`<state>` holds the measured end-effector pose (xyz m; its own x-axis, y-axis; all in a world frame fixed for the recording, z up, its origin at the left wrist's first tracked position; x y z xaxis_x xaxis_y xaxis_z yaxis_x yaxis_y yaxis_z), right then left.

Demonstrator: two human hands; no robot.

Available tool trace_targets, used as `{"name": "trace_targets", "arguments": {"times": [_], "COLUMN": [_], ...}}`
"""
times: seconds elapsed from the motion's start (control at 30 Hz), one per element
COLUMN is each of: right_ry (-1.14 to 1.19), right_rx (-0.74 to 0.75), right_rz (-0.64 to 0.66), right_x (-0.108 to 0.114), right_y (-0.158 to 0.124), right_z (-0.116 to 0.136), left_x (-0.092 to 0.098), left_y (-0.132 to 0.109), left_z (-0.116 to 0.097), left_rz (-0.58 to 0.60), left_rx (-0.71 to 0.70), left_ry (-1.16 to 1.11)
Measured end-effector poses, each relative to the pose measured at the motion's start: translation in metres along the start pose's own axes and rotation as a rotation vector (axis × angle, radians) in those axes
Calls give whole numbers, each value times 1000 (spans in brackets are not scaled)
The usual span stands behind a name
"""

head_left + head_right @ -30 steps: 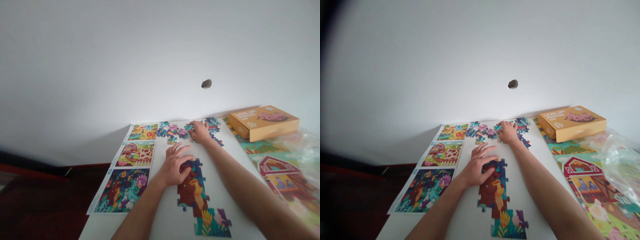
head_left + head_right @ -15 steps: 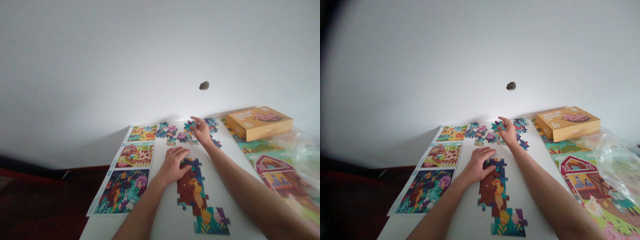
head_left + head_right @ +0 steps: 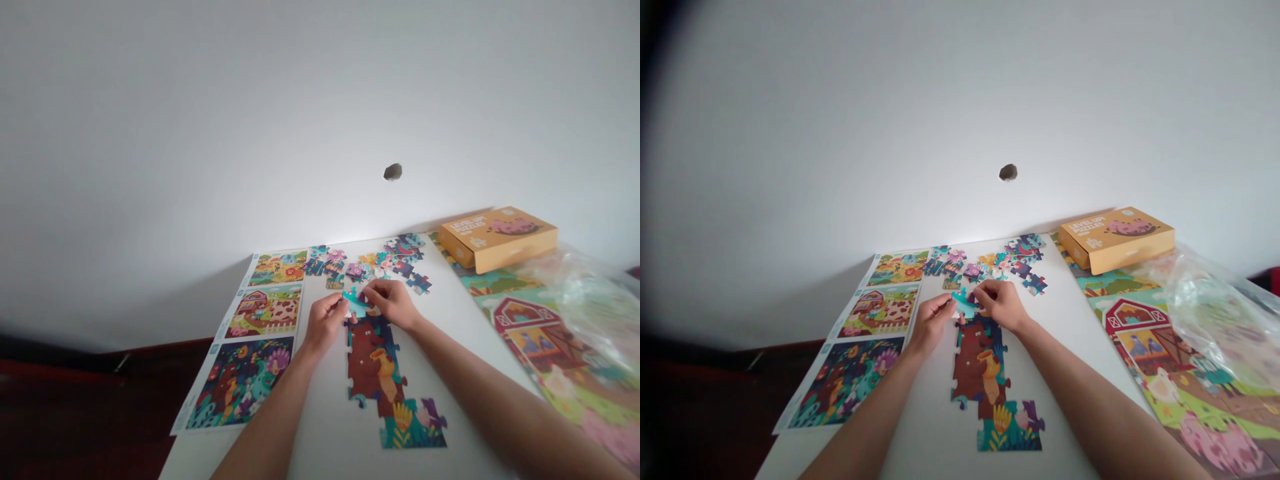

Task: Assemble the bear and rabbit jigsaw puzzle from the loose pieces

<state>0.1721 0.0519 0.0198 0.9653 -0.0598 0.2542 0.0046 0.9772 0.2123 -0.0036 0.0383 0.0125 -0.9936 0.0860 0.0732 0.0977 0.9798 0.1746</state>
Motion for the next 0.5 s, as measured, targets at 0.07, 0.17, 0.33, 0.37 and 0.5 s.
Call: {"name": "trace_targets", "arguments": {"times": [0.07, 0.17, 0.33, 0.37, 0.5], "right_ry": [10, 44, 66, 80, 145], "right_rx": [0, 4, -2, -11, -58], "right_rz": [65, 123, 222, 230, 143], "right_x": [-2, -3, -2, -2, -1], "right_y": [5, 8, 5, 5, 11], "right_z": [-5, -7, -7, -8, -12], "left_x": [0, 1, 0, -1, -3], "left_y": [-1, -2, -5, -5, -5], "left_z": [-2, -5, -4, -4, -7], "left_rz": [22, 68, 133, 133, 128], "left_rx": [19, 15, 7, 0, -53], "left_ry": [-4, 28, 56, 56, 113]}}
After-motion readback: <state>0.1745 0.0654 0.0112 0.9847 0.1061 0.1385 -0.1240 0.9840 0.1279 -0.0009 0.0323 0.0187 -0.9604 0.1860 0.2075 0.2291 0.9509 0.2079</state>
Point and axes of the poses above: each hand's wrist, its own y-axis towards the middle knuckle, its own x-axis out of the back of the hand, z = x × y, the point moved 4 cm from there along y, towards the middle knuckle, and after that the axes turned 11 degrees about -z, right-handed, at the moved point
